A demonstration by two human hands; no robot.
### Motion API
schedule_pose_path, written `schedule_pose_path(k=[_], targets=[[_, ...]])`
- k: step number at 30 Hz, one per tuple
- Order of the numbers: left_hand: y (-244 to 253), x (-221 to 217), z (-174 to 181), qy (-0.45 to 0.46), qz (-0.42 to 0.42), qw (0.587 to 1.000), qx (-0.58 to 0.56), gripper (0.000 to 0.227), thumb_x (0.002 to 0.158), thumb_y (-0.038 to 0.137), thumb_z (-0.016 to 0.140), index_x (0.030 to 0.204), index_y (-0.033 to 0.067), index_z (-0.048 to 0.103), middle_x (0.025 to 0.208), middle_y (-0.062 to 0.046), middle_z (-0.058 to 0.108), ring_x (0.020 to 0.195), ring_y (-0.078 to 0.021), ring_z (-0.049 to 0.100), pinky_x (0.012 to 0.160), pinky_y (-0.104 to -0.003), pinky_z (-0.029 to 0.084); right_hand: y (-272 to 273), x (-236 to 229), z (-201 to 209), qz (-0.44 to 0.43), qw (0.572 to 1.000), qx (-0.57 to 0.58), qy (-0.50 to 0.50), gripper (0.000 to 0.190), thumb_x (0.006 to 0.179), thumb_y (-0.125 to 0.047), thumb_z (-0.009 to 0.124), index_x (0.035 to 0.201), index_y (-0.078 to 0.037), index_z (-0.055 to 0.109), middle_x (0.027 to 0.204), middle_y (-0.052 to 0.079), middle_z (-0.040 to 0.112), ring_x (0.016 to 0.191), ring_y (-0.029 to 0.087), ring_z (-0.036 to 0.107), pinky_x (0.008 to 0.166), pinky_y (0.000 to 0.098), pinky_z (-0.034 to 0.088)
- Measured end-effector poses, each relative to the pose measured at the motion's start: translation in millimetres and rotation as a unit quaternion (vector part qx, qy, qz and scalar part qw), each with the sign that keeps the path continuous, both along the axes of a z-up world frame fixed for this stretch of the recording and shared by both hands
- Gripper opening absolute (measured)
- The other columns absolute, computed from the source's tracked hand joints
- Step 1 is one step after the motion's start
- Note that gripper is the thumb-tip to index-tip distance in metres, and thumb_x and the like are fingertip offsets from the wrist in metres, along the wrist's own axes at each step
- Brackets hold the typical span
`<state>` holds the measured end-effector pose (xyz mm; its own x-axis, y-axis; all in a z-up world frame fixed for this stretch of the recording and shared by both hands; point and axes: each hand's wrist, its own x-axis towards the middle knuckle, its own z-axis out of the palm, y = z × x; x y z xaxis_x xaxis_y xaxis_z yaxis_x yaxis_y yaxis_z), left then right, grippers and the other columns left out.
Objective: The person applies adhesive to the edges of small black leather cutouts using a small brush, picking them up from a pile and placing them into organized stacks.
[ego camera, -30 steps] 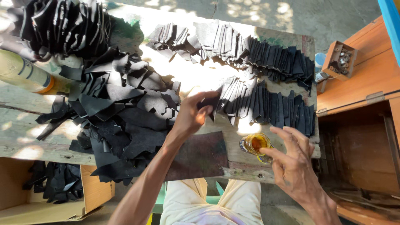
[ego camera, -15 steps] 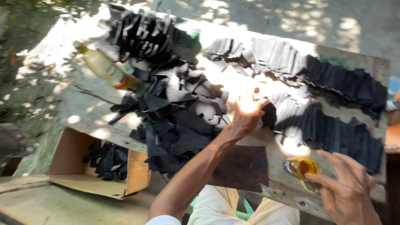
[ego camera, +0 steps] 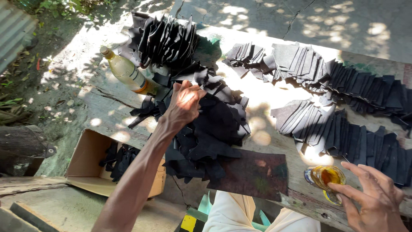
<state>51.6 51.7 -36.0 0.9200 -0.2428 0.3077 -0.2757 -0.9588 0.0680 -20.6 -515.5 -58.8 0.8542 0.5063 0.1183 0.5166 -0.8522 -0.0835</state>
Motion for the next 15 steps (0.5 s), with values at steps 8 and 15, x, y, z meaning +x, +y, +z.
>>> schedule_pose_path(k=[8, 15], targets=[[8.5, 13.4, 42.7, 0.031, -0.018, 0.990, -0.135, 0.012, 0.089, -0.002, 0.063, 0.086, 0.0085, 0.068, 0.088, -0.005, 0.068, 0.082, -0.0224, 0.061, 0.072, -0.040, 0.050, 3.3, 3.5, 2.1, -0.010, 1.000, 0.020, -0.005, 0.025, 0.070, -0.018, 0.076, 0.086, -0.037, 0.081, 0.143, -0.010, 0.058, 0.142, 0.020, 0.040, 0.122, 0.0393, 0.026], [-22.8, -14.7, 87.2, 0.010, -0.011, 0.803, -0.596, 0.033, 0.097, 0.017, 0.071, 0.122, 0.0023, 0.055, 0.097, -0.008, 0.072, 0.084, -0.0157, 0.074, 0.070, -0.032, 0.067, 30.9, 1.8, 41.6, 0.017, 0.994, 0.110, -0.020, 0.022, 0.072, -0.016, 0.071, 0.086, -0.033, 0.075, 0.141, 0.000, 0.058, 0.140, 0.025, 0.044, 0.121, 0.0434, 0.030]])
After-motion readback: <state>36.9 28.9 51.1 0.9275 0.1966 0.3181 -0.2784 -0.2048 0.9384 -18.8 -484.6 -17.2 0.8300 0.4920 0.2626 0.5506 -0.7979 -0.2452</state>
